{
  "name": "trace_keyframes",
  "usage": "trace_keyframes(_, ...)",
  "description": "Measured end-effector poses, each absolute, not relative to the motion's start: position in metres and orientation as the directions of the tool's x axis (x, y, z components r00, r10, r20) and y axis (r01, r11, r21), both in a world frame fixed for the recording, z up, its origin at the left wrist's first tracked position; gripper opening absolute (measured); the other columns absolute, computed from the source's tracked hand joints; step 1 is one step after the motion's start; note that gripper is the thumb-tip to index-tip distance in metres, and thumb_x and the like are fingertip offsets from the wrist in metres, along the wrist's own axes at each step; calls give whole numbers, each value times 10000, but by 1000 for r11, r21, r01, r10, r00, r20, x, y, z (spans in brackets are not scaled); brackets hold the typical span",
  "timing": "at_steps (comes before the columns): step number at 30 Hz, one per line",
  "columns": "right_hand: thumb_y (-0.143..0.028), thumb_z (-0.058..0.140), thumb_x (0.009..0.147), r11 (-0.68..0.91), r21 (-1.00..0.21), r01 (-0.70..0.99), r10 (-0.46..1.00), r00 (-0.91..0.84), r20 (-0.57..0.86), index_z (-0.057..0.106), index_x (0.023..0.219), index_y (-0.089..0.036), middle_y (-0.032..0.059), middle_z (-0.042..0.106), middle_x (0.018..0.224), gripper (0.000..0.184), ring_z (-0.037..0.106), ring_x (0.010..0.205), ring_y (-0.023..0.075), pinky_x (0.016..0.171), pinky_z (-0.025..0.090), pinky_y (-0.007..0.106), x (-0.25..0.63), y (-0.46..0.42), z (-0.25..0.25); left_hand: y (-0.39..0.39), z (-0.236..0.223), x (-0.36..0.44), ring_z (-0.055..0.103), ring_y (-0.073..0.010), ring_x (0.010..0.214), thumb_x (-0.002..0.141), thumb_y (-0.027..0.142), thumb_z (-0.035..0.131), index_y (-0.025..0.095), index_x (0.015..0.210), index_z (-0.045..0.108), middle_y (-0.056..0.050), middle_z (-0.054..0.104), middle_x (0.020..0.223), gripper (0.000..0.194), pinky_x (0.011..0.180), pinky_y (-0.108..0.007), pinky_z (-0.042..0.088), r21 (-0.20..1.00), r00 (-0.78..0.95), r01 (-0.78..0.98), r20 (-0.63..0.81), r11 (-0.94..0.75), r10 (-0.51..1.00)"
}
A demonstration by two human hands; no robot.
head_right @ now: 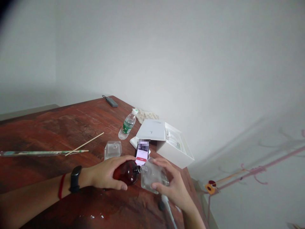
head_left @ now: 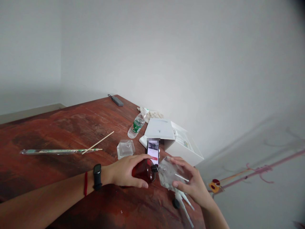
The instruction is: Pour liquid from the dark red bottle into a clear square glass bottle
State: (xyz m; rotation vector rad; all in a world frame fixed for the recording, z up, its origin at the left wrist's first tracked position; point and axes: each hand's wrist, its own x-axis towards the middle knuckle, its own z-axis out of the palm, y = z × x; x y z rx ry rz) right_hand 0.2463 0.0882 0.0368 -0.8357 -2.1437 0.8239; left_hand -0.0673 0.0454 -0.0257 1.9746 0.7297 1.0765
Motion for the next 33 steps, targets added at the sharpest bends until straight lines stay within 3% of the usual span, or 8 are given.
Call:
trace_keyframes(12, -548, 898, 832, 526, -830, 184, 822, -359, 442, 677, 1375, -334, 141, 735, 1420, 624, 681, 1350, 387, 1157, 540, 586, 248, 84, -31, 51, -32, -70, 680, -381, 1273, 844, 555, 883, 260, 1555, 504, -113, 695, 1446, 858, 1126, -475, 513, 849, 483, 123, 402, -515, 778)
trace_keyframes(16, -532, 911, 824, 430, -897, 101, 858, -357, 371, 544, 1527, -336, 155, 709, 1445, 817, 704, 1317, 379, 1095, 595, 549, 235, 76, -40, 51, -33, -72, 682, -369, 1282, 894, 593, 839, 279, 1564, 466, -99, 689, 1455, 828, 1132, -479, 512, 865, 485, 118, 378, -487, 789)
trace_keyframes(20, -621, 894, 797, 320, -947, -30, 895, -317, 312, 471, 1618, -298, 140, 745, 1369, 979, 753, 1223, 376, 1060, 610, 529, 217, 69, -38, 50, -32, -72, 657, -373, 1330, 920, 696, 788, 271, 1577, 440, -124, 651, 1502, 857, 1177, -489, 487, 870, 481, 95, 385, -484, 787)
trace_keyframes(24, -640, 908, 760, 227, -971, -73, 894, -381, 238, 533, 1571, -299, 129, 766, 1377, 956, 754, 1217, 388, 1036, 616, 535, 208, 69, -38, 51, -35, -72, 649, -371, 1337, 944, 697, 761, 270, 1562, 447, -128, 639, 1497, 814, 1194, -489, 473, 852, 457, 125, 406, -509, 792)
trace_keyframes(28, -577, 960, 728, 221, -967, -128, 885, -391, 254, 584, 1455, -329, 113, 737, 1419, 855, 710, 1298, 365, 1092, 580, 517, 208, 69, -41, 54, -41, -75, 639, -380, 1348, 957, 688, 744, 270, 1574, 414, -142, 611, 1529, 816, 1212, -513, 450, 838, 465, 166, 398, -520, 791)
trace_keyframes(33, -577, 982, 683, 123, -976, -180, 905, -383, 185, 585, 1357, -336, 82, 772, 1268, 818, 755, 1125, 315, 964, 616, 453, 204, 64, -40, 58, -47, -78, 631, -379, 1364, 979, 671, 729, 296, 1584, 395, -136, 592, 1555, 787, 1207, -514, 453, 828, 460, 190, 399, -527, 793)
